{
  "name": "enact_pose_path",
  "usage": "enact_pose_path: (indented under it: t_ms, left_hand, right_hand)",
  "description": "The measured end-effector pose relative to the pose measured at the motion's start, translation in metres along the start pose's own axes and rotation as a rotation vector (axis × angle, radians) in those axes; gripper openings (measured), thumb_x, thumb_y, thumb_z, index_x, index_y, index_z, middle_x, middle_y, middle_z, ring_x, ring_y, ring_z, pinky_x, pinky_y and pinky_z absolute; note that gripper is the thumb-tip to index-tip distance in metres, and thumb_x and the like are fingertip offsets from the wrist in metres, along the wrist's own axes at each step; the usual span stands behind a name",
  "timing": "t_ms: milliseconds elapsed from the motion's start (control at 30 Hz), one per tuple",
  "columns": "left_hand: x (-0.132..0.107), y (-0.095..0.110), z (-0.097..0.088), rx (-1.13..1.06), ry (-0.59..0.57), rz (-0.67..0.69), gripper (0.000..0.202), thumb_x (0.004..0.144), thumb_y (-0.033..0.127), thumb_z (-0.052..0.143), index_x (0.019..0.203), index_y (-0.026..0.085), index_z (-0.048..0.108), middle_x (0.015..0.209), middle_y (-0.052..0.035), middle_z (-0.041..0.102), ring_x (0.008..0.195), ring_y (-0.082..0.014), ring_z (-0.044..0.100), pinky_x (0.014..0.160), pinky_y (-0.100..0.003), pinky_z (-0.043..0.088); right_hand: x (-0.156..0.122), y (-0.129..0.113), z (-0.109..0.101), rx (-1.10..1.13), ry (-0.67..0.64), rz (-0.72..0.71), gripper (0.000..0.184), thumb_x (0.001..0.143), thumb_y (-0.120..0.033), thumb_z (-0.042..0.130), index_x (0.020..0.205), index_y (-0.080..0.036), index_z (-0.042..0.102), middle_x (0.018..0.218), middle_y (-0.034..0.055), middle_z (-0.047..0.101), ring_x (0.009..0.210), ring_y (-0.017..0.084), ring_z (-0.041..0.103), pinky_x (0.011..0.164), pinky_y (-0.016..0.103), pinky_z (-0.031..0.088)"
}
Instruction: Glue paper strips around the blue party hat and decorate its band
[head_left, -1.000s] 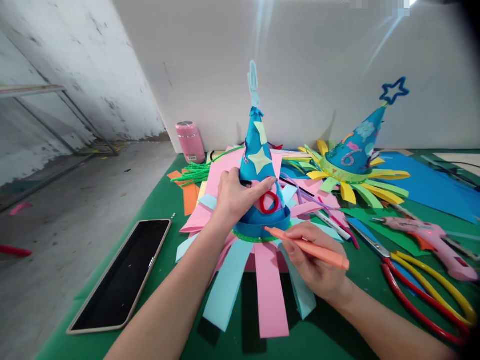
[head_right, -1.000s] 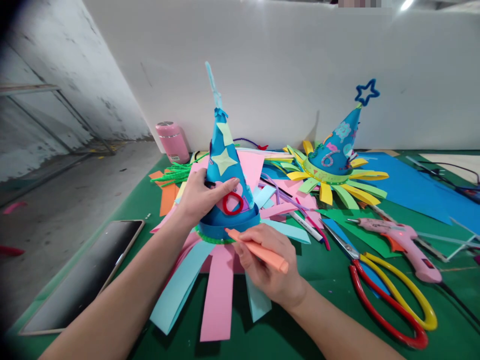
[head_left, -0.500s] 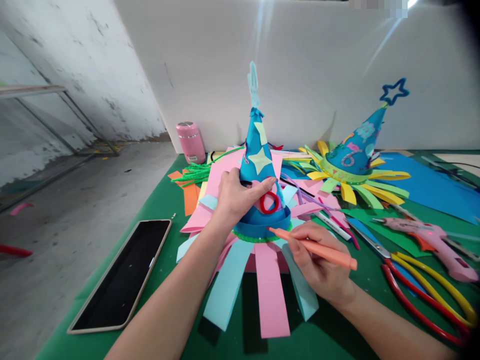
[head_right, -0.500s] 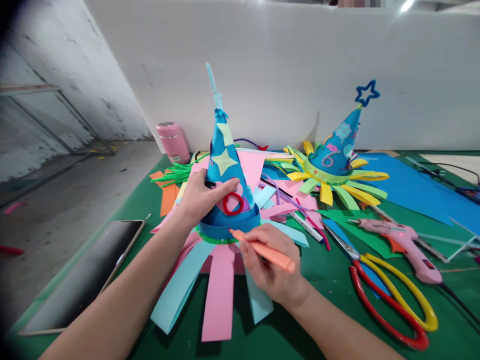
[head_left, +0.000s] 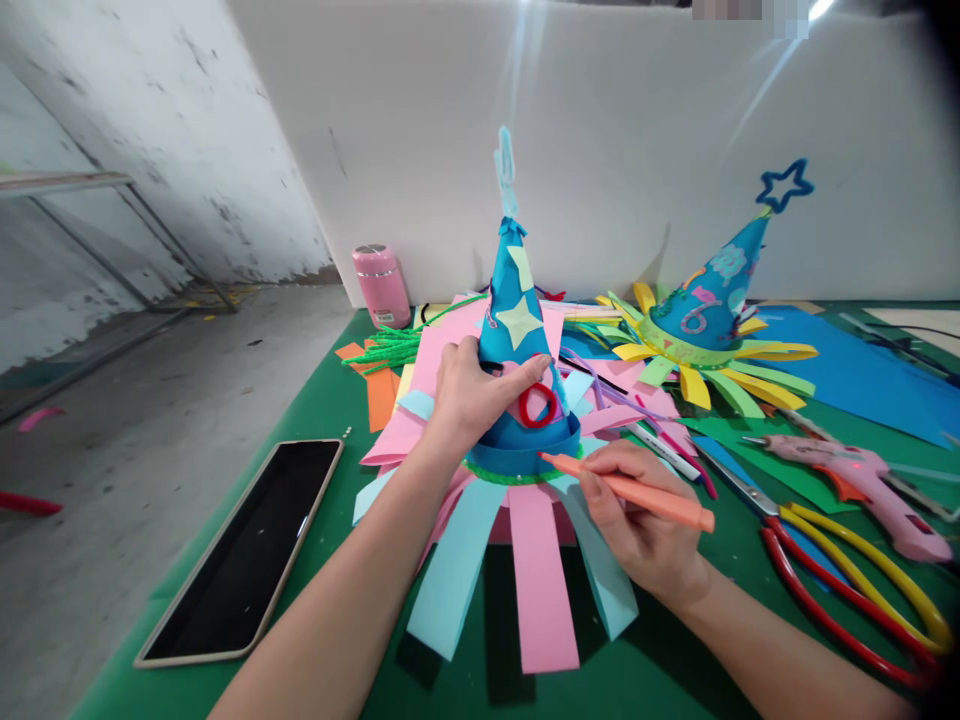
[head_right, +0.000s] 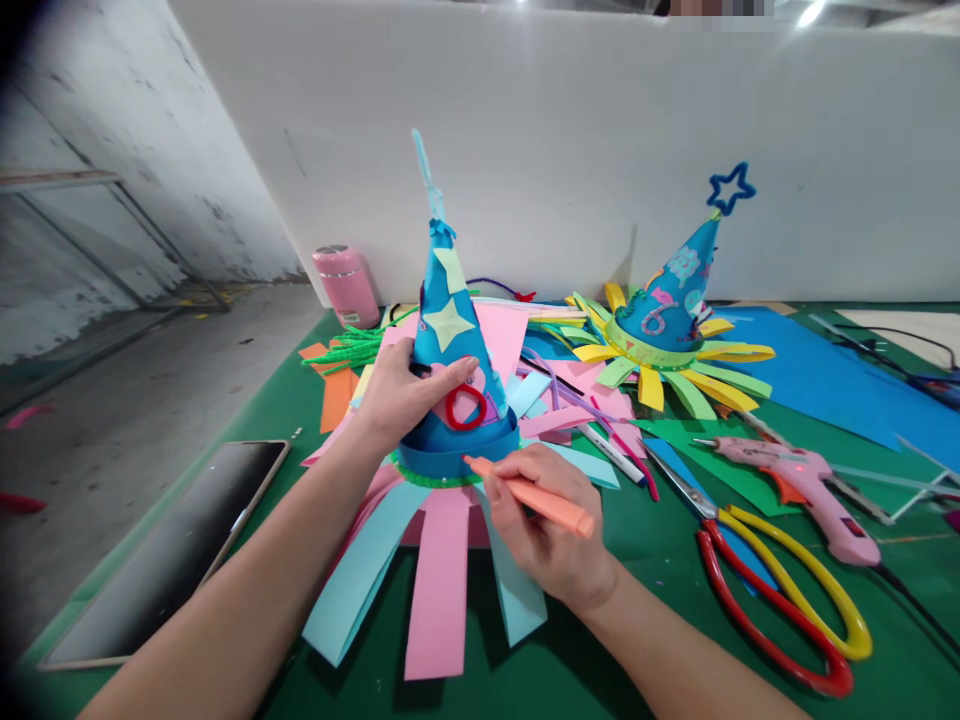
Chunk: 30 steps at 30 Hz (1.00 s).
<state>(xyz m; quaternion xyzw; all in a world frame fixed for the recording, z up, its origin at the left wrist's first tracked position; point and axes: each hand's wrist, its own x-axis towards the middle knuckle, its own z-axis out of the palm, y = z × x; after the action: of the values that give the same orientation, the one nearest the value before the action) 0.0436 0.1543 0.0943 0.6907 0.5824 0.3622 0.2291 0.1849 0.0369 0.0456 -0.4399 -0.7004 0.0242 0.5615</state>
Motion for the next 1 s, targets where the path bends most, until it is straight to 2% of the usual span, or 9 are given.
enact_pose_path:
  t_ms: [333, 633, 800, 1000]
  left_hand:
    - [0.0002, 0.0007, 0.001, -0.013, -0.011, -0.004, 0.056, 0.06, 0.07, 0.061, 0.075, 0.018, 0.049, 0.082, -0.0064, 0.054, 0.078, -0.0221, 0.054, 0.064, -0.032, 0.043]
    - [0.0002, -0.0013, 0.0005, -0.01, -0.016, 0.007, 0.057, 0.059, 0.071, 0.06, 0.076, 0.018, 0.051, 0.083, -0.0069, 0.056, 0.077, -0.0223, 0.055, 0.064, -0.032, 0.043]
    - [-0.0001, -0.0005, 0.0002, -0.016, -0.019, 0.01, 0.055, 0.061, 0.069, 0.06, 0.076, 0.018, 0.051, 0.084, -0.0075, 0.056, 0.077, -0.0222, 0.055, 0.062, -0.031, 0.043]
    - [-0.0008, 0.0015, -0.0013, -0.013, -0.017, 0.001, 0.054, 0.061, 0.069, 0.061, 0.075, 0.018, 0.05, 0.081, -0.0061, 0.055, 0.075, -0.0212, 0.055, 0.063, -0.031, 0.043]
  right_hand:
    - [-0.0019, 0.0028, -0.0011, 0.0, 0.027, 0.013, 0.009, 0.081, -0.011, 0.057, 0.082, -0.02, 0.054, 0.071, -0.0026, 0.06, 0.065, 0.009, 0.059, 0.061, 0.019, 0.048]
    - [-0.0002, 0.0033, -0.0008, -0.021, 0.021, 0.017, 0.009, 0.081, -0.011, 0.056, 0.082, -0.02, 0.054, 0.07, -0.0021, 0.06, 0.062, 0.009, 0.057, 0.056, 0.02, 0.047]
    - [-0.0023, 0.0035, -0.0006, 0.041, 0.028, 0.05, 0.009, 0.081, -0.012, 0.055, 0.079, -0.02, 0.054, 0.068, -0.0013, 0.058, 0.06, 0.011, 0.056, 0.054, 0.024, 0.047]
    - [-0.0061, 0.0002, -0.0015, 0.086, 0.015, 0.001, 0.012, 0.08, -0.012, 0.056, 0.089, -0.021, 0.055, 0.072, 0.0005, 0.061, 0.068, 0.015, 0.061, 0.061, 0.028, 0.051]
